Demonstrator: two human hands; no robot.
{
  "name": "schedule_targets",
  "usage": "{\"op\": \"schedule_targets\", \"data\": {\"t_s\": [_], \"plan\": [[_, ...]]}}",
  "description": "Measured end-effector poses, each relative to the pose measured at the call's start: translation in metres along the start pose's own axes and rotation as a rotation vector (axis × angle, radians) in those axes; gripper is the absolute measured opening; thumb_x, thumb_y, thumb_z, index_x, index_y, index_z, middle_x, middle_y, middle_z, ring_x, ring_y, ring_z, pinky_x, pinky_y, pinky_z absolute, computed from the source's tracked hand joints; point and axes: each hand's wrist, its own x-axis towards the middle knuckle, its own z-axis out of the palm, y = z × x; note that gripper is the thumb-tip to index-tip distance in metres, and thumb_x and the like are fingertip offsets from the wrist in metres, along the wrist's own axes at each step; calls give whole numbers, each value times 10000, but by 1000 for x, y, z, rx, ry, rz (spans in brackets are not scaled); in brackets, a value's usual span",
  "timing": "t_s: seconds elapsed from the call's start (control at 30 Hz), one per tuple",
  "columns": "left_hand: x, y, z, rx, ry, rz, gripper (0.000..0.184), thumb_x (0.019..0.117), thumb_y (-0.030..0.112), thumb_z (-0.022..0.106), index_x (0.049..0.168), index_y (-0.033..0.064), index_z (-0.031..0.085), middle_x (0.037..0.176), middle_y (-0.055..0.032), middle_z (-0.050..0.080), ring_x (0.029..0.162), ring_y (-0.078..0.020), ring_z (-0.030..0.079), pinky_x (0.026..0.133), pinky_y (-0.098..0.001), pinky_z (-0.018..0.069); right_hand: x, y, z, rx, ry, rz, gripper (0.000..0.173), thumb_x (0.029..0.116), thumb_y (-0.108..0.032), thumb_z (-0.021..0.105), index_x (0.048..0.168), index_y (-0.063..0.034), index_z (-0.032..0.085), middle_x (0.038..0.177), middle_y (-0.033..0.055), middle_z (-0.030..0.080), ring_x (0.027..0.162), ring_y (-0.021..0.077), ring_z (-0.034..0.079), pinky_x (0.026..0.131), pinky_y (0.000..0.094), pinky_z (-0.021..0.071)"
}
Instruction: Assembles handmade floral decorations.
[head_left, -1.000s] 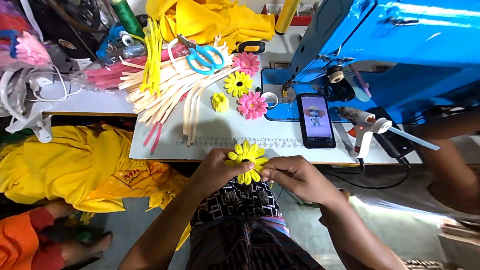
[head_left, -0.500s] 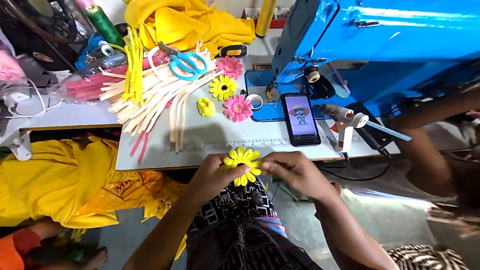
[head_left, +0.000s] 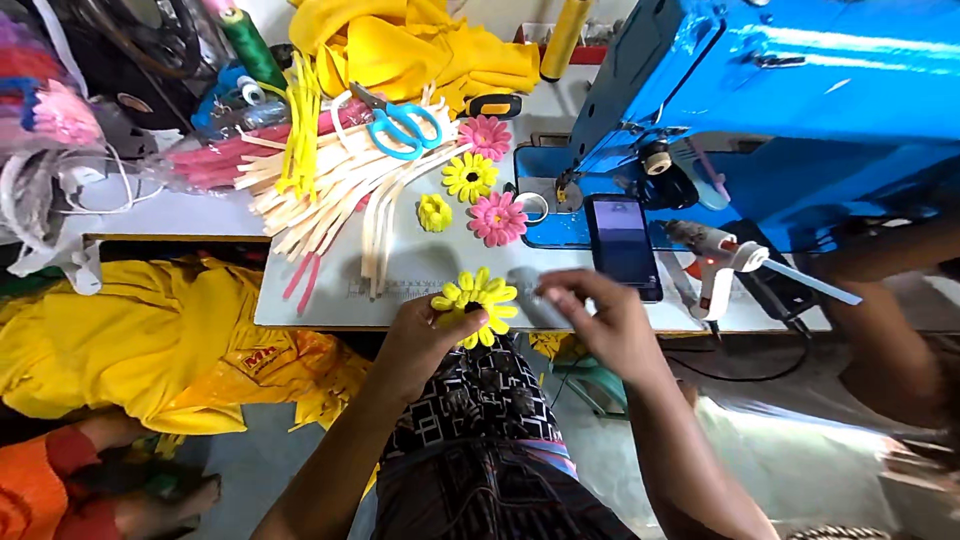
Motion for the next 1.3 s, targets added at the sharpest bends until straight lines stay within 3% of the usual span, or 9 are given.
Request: {"op": "schedule_targets", "data": {"t_s": [0.07,0.13,0.23,0.4,0.6,0.8,1.0,1.17,1.3], "plan": [[0,-1,1,-3,7,-5,102,918,-12,690,996,50,711,871,-6,721,778,-56,674,725,-210,571,-6,-14,14,136,-79,-40,259,1015,-236,610,1049,-10,730,904,4,726,800,-11,649,737,185,547],[0,-2,3,-2,2,-15,110,914,-21,689,999,48,704,877,-4,721,795,-54,681,739,-219,579,-8,-21,23,227,-85,-24,219,1014,-192,610,1031,-4,721,855,-32,705,752,-64,616,701,124,523],[0,-3,6,10,-20,-11,125,908,-25,690,1008,49,698,887,5,718,817,-50,682,761,-228,582,-7,-23,26,240,-91,7,184,1011,-156,589,1014,-15,707,816,-48,679,722,-67,603,680,118,514],[0,-4,4,55,-18,86,85,922,32,706,998,67,719,892,12,729,837,-45,693,786,-228,586,-7,-24,22,300,-268,58,257,1069,-194,507,989,-31,689,824,-60,678,734,-69,592,684,115,491],[3,-16,5,143,-53,222,84,935,82,694,1016,65,709,919,23,727,862,-27,694,788,-223,591,-9,-32,24,460,-221,94,198,1062,-126,489,966,-56,648,795,-100,648,706,-74,568,662,110,475],[3,-20,10,136,-47,252,54,945,98,687,988,71,705,878,30,722,834,-25,692,777,-218,585,-12,-33,24,413,-209,41,220,1073,-138,482,984,-30,652,817,-81,648,732,-73,567,686,110,479],[1,-14,14,65,21,155,38,924,79,703,956,91,719,850,40,715,793,-25,672,742,-207,566,-17,-31,19,324,-224,45,240,1071,-173,501,1061,-9,675,870,-44,678,763,-65,592,706,112,496],[1,-8,15,23,40,122,39,929,69,701,948,97,720,809,42,708,719,-20,656,678,-188,559,-24,-24,22,72,27,-190,210,1024,-146,598,1104,22,695,863,43,671,769,12,599,734,154,515],[0,-9,25,-34,9,53,39,943,54,682,953,79,710,792,20,695,669,-31,627,635,-182,535,-25,-21,27,-37,130,-319,184,988,-121,649,1078,26,712,896,94,717,821,70,664,793,182,549]]}}
